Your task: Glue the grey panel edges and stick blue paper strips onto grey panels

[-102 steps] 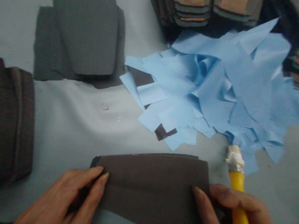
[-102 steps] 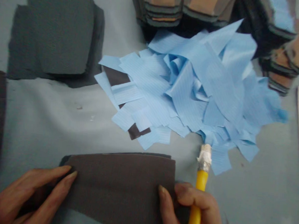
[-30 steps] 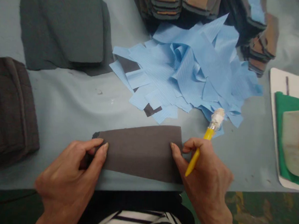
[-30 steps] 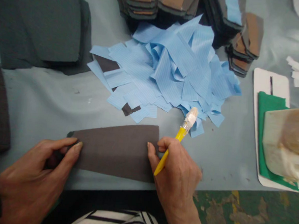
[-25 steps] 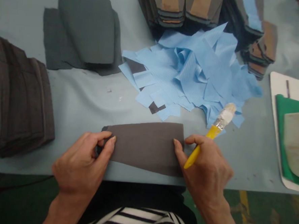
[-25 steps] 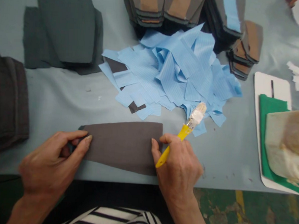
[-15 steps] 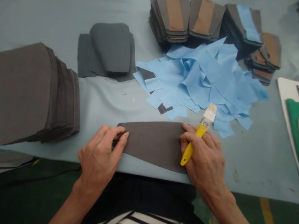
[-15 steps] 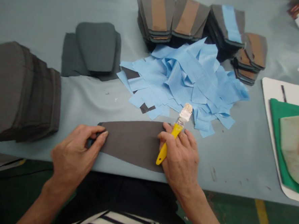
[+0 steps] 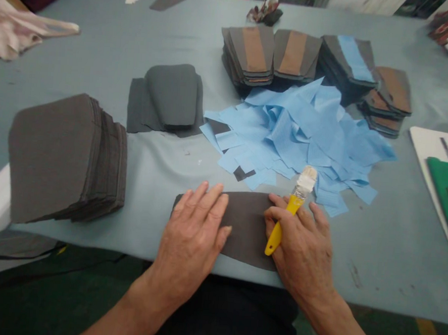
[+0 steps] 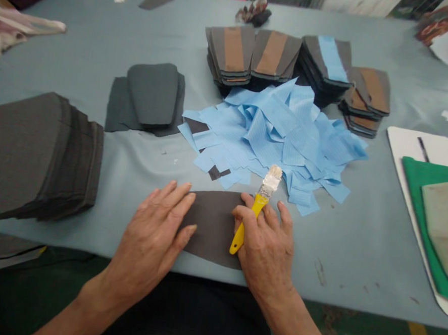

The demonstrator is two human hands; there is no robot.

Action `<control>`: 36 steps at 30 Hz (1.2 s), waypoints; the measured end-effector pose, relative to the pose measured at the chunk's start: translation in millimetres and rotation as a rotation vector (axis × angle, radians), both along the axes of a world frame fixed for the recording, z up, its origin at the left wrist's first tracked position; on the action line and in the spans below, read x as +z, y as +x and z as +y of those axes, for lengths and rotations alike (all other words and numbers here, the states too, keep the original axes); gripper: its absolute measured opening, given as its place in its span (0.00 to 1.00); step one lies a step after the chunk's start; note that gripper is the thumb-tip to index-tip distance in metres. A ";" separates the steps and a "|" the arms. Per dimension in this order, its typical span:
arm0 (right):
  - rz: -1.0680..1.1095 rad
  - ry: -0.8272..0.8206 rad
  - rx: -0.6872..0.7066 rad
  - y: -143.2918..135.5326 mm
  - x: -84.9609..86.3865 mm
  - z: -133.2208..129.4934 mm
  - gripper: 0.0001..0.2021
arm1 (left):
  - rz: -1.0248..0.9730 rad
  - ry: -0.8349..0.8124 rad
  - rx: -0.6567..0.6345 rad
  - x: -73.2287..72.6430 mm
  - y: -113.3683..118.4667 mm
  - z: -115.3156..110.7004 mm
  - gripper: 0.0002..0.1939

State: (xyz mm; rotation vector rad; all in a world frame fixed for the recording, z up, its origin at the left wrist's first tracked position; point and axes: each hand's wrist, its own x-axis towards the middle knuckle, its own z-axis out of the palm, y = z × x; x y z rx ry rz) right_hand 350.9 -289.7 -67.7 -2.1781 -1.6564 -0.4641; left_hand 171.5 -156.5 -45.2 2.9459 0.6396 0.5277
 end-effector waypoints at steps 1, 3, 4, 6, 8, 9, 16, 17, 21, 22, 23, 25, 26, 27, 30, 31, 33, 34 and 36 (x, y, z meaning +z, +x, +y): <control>0.008 -0.006 -0.001 0.0 -0.3 -0.5 0.06 | 0.026 -0.012 -0.059 -1.7 9.9 -5.2 0.23; 0.027 -0.016 -0.005 0.2 -0.8 -1.5 0.07 | 0.077 -0.045 -0.133 -7.8 26.6 -13.4 0.26; 0.038 -0.018 -0.007 0.2 -1.0 -1.9 0.07 | 0.099 -0.062 -0.149 -11.4 32.2 -15.9 0.28; 0.057 -0.019 -0.008 0.4 -0.9 -2.0 0.08 | 0.144 -0.083 -0.154 -18.0 36.1 -16.8 0.30; 0.066 -0.013 -0.008 0.7 -0.3 -1.5 0.08 | 0.170 -0.076 -0.136 -21.9 30.4 -12.8 0.32; 0.067 -0.011 -0.007 0.9 0.2 -1.2 0.07 | 0.177 -0.064 -0.126 -22.8 24.6 -9.4 0.32; 0.073 -0.022 -0.011 2.1 1.2 -0.6 0.06 | 0.172 0.025 -0.013 -26.7 -20.6 15.2 0.33; 0.081 -0.017 -0.007 2.2 0.6 -0.7 0.06 | 0.166 0.028 -0.006 -28.1 -23.2 16.6 0.33; 0.128 0.029 0.001 4.2 -2.4 -1.0 0.05 | 0.140 0.045 0.000 -32.8 -23.5 16.8 0.34; 0.139 0.042 0.004 5.1 -2.1 -1.2 0.05 | 0.135 0.056 0.000 -33.4 -22.4 16.2 0.33; 0.148 0.055 0.009 5.9 -0.9 -1.2 0.05 | 0.130 0.069 0.002 -33.8 -21.2 15.7 0.33; 0.155 0.082 0.016 5.4 4.0 -0.4 0.05 | 0.125 0.091 0.009 -34.2 -19.5 15.0 0.33; 0.157 0.097 0.016 3.3 7.2 0.9 0.04 | 0.124 0.098 0.013 -34.3 -19.0 14.8 0.33; 0.164 0.111 0.016 -0.4 10.3 2.9 0.04 | 0.123 0.103 0.017 -34.3 -18.8 14.7 0.33; 0.233 0.121 0.070 -20.6 14.4 14.9 0.04 | 0.119 0.107 0.021 -34.5 -18.9 14.4 0.33; 0.259 0.111 0.108 -28.9 12.9 20.4 0.05 | 0.116 0.108 0.021 -34.7 -19.0 14.4 0.32; 0.286 0.063 0.180 -44.1 6.6 31.6 0.07 | 0.103 0.119 0.019 -35.3 -18.8 14.3 0.32; 0.286 0.037 0.198 -49.7 2.7 36.5 0.08 | 0.094 0.127 0.018 -35.6 -18.6 14.4 0.31; 0.283 -0.011 0.213 -55.6 -4.2 43.3 0.11 | 0.075 0.141 0.014 -36.1 -18.0 14.5 0.31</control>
